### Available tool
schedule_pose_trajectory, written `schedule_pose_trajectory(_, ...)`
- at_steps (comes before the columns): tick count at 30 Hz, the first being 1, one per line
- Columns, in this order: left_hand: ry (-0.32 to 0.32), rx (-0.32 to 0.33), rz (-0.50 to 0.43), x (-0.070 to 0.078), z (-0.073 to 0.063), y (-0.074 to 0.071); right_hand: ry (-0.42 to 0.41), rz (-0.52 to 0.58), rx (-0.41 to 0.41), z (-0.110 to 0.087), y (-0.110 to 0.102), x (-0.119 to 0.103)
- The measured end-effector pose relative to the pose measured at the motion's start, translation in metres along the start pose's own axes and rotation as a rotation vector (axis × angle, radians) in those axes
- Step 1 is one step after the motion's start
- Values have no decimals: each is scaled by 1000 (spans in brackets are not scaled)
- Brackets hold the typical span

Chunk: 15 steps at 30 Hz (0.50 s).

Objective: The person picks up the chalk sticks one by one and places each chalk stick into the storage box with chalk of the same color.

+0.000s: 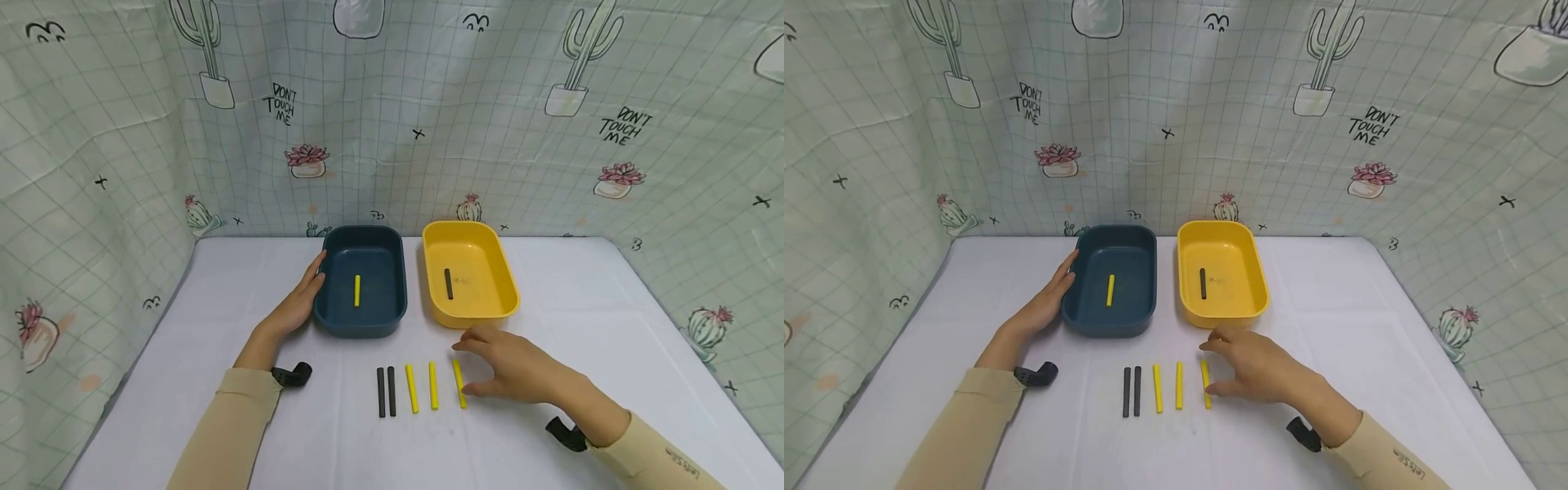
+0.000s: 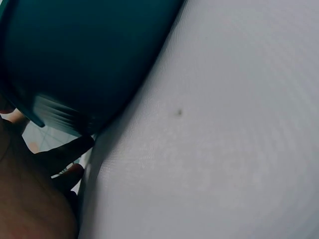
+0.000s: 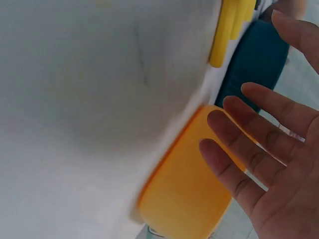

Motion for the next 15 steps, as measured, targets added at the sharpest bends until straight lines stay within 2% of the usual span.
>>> schedule_pose_trajectory(4, -9, 1, -11, -3, 0, 0, -6, 6, -25, -2, 6, -1)
schedule_pose_trajectory(8, -19, 9, -16, -5, 0, 0, -17, 3, -17, -2, 10, -2)
schedule_pose_trajectory(15, -10, 12, -21, 1, 0, 0, -22, -6, -4, -2, 15, 0)
Point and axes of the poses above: each hand's wrist, its own z-axis towards the middle knuckle, its own y-axis out of the palm, x = y × z, the point moved 7 cm from there along z, towards the middle knuckle, and after that the axes turned 7 degrees about -z, right-handed, at the moved point
